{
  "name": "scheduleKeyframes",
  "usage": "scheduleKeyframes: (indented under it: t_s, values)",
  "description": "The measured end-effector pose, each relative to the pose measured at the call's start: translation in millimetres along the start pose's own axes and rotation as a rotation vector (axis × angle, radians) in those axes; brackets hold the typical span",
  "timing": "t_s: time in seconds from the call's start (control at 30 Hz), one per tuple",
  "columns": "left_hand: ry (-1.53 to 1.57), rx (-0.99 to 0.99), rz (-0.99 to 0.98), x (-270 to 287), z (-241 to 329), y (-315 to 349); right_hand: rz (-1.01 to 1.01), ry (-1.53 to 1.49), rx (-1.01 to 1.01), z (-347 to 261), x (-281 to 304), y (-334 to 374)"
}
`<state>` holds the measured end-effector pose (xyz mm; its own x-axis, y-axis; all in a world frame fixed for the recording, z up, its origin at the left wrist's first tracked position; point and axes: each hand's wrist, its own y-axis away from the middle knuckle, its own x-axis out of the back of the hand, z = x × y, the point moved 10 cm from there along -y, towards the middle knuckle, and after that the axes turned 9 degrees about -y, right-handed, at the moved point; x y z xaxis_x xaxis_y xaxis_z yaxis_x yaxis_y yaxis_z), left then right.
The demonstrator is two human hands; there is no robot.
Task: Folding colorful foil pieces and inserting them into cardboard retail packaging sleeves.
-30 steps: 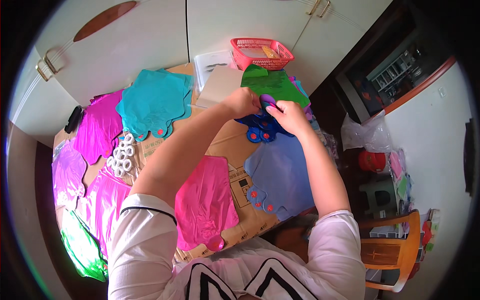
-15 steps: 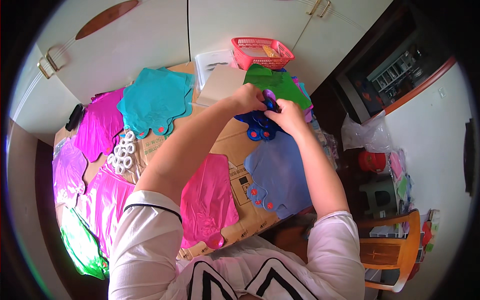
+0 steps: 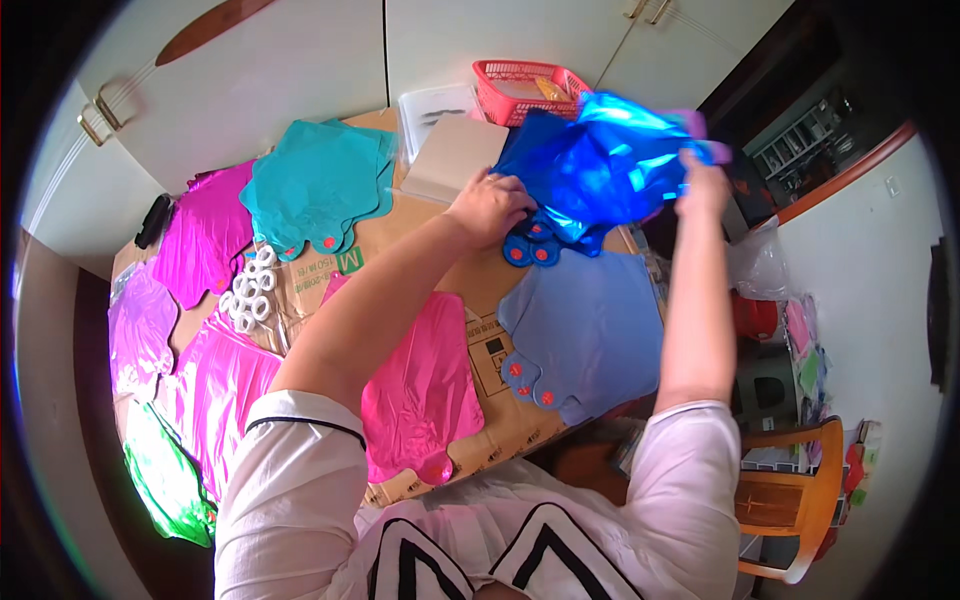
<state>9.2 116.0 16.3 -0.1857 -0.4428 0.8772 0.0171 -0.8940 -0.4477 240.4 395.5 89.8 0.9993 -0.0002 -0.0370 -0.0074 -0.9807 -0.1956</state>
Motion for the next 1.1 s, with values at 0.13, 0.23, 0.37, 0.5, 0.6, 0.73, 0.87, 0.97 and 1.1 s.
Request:
scheduleKeyframes:
  t_s: [0.13, 0.23, 0.37, 0.5, 0.6, 0.73, 0.87, 0.97, 1.1]
  values:
    - [-0.110, 0.060, -0.027, 6.3, -1.9, 1.9, 0.264, 0.384, 0.549, -132.1, 87.5, 3.7]
    - [-0.175, 0.056, 0.057, 12.6, -11.1, 14.1, -0.037, 0.478, 0.766, -186.5, 42.9, 122.3]
    - [0.048, -0.186, 0.225, 77.9, 61.5, 27.4, -0.440, 0.665, 0.697, -134.6, 30.1, 245.7]
    - [0.274, -0.626, -0.041, 81.1, 150.0, 91.6, -0.628, 0.459, 0.460, -54.0, 38.0, 316.8]
    - [0.205, -0.706, -0.157, 62.1, 179.5, 120.0, -0.674, 0.396, 0.350, -26.7, 41.1, 335.0]
    - [0.043, -0.886, -0.086, 52.1, 199.5, 134.7, -0.639, 0.407, 0.401, -30.2, 40.0, 341.0]
    - [0.038, -0.952, 0.000, 53.6, 206.7, 141.4, -0.640, 0.418, 0.491, -35.8, 37.5, 353.8]
    - [0.160, -0.818, 0.018, 51.9, 199.5, 130.8, -0.648, 0.398, 0.522, -35.2, 38.8, 358.1]
    - [0.537, -0.523, -0.227, 36.0, 180.1, 112.0, -0.683, 0.383, 0.350, -26.3, 44.7, 351.2]
